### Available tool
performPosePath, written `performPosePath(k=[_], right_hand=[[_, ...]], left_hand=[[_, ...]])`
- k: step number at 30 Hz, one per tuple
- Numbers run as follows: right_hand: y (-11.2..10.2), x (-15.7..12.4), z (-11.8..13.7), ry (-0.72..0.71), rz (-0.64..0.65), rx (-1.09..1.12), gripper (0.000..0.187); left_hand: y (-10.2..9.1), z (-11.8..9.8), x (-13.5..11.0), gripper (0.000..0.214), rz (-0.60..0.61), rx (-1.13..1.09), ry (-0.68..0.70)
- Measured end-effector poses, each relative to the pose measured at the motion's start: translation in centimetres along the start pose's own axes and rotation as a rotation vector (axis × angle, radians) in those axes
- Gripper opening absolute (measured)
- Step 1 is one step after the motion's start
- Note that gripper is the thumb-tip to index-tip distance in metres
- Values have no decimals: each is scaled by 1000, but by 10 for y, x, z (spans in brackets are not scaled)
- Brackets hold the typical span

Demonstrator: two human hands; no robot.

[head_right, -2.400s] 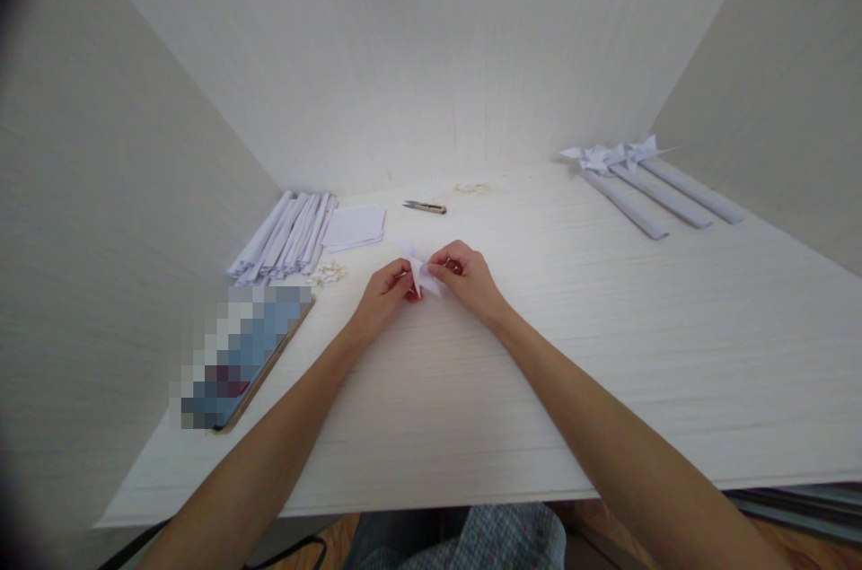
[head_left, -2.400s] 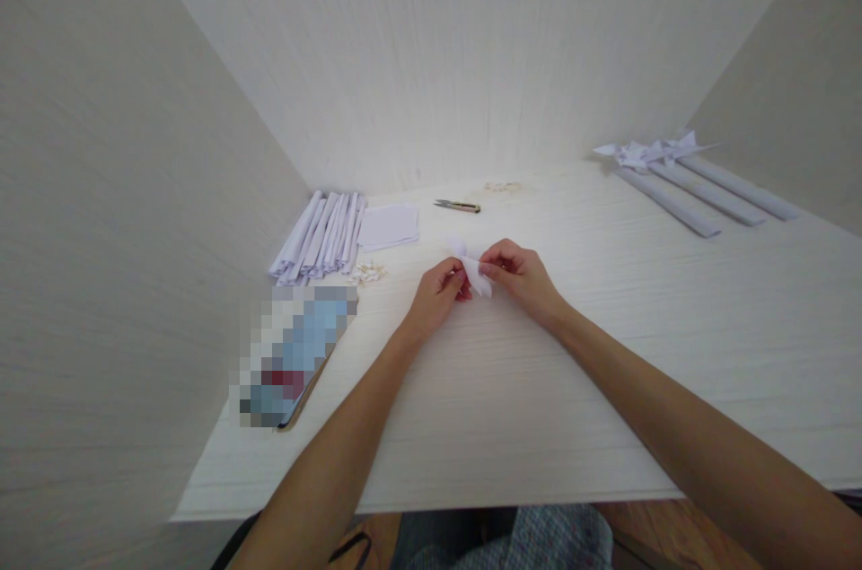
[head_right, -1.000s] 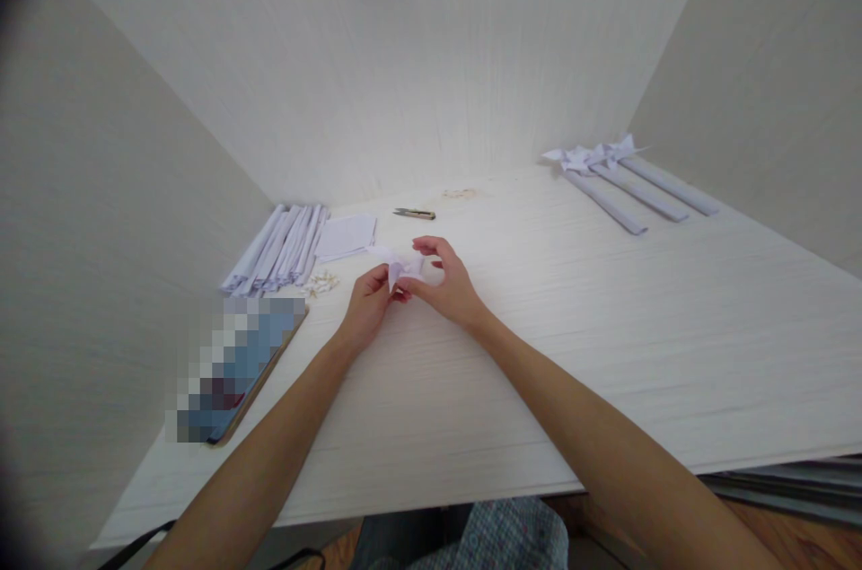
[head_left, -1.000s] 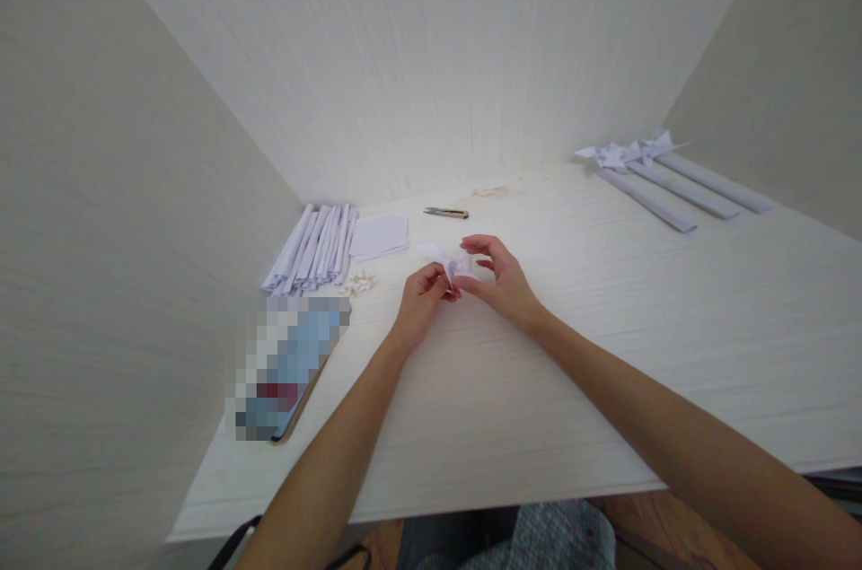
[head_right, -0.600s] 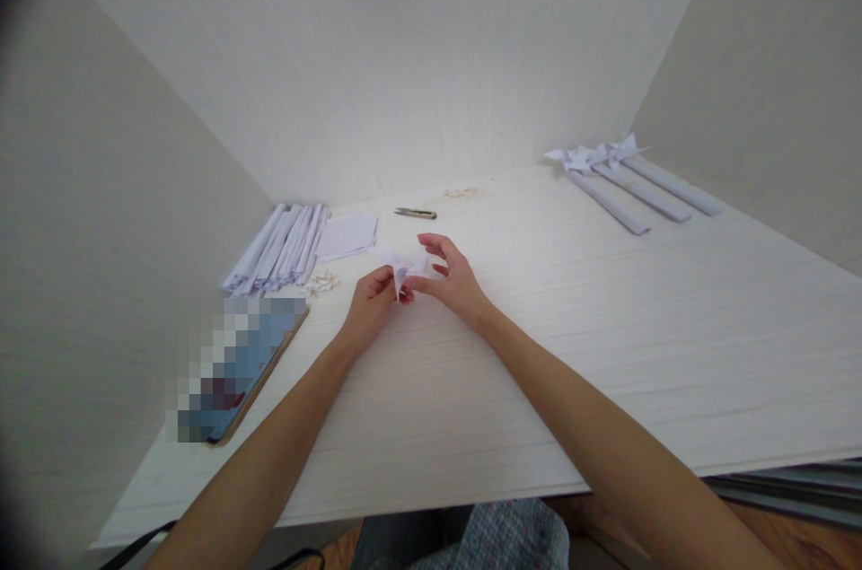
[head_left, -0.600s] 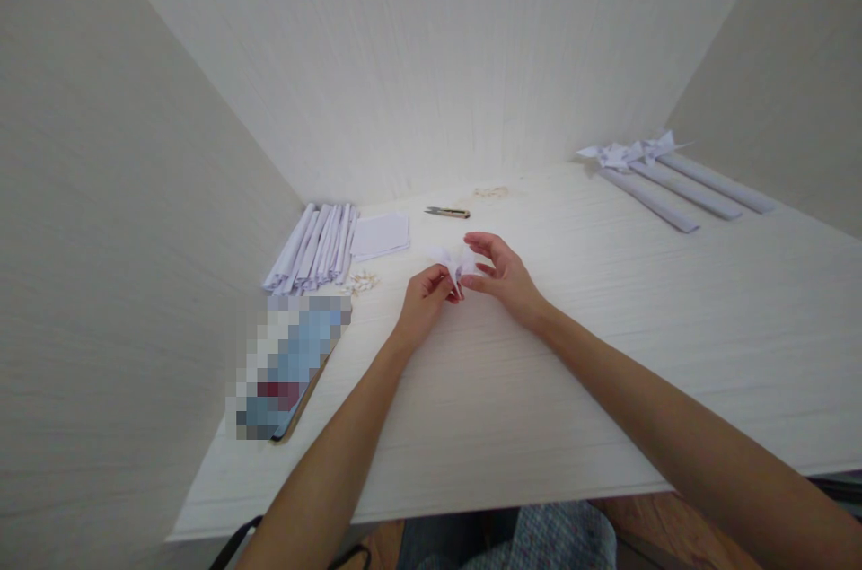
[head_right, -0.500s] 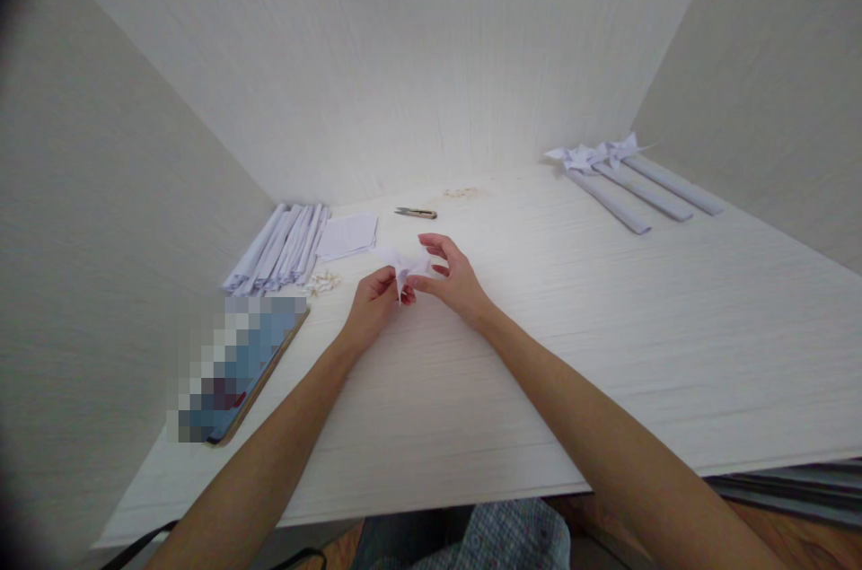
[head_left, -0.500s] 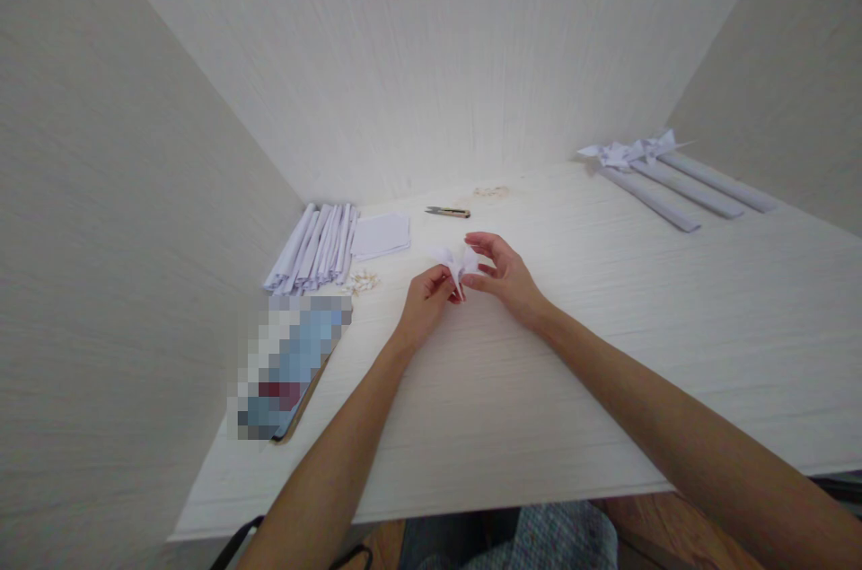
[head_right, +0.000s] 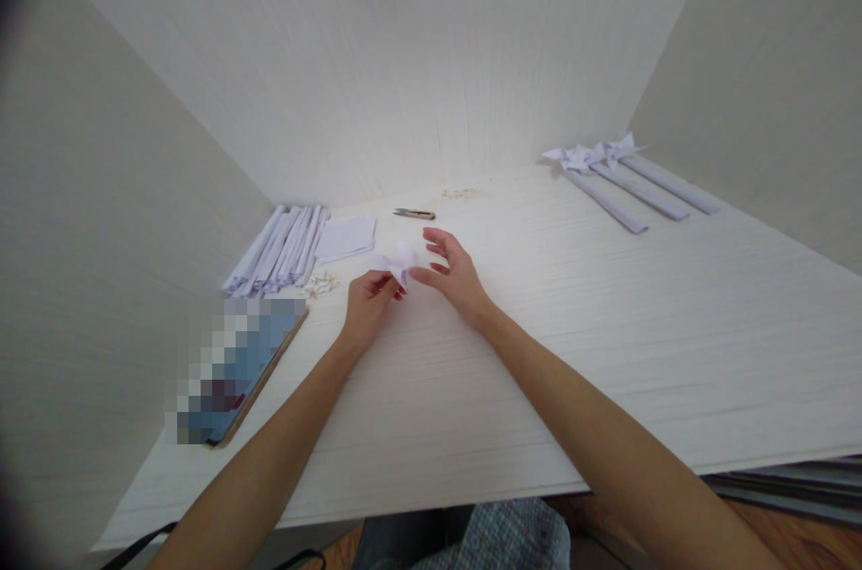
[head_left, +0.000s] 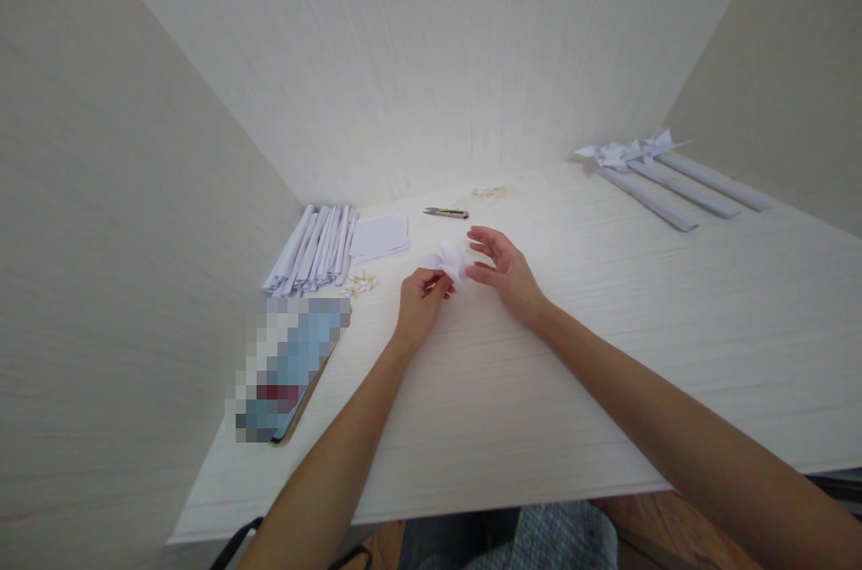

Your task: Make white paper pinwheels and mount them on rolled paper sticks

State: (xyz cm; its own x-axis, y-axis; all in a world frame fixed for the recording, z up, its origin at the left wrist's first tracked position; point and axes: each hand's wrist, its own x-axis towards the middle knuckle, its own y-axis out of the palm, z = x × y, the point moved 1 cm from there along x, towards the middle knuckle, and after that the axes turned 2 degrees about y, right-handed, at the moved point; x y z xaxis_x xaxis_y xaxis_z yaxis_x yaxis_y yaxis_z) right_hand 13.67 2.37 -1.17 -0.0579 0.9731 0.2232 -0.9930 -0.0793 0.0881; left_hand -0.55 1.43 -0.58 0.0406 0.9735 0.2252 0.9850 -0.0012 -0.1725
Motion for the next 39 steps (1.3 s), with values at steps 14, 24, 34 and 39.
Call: performPosePath(k=[14, 24, 34, 39], right_hand=[[6, -8, 3, -126, 16, -222, 53], [6, -8, 5, -148, -17, -290, 56], [7, -8, 4, -184, -25, -298, 53], [7, -8, 5, -185, -33, -319, 50]], left_hand=[[-8, 1, 2, 12, -196, 181, 109], [-5, 3, 2, 13, -16, 45, 99], [-4, 5, 3, 14, 12, 26, 122], [-3, 3, 2, 14, 19, 38, 133]])
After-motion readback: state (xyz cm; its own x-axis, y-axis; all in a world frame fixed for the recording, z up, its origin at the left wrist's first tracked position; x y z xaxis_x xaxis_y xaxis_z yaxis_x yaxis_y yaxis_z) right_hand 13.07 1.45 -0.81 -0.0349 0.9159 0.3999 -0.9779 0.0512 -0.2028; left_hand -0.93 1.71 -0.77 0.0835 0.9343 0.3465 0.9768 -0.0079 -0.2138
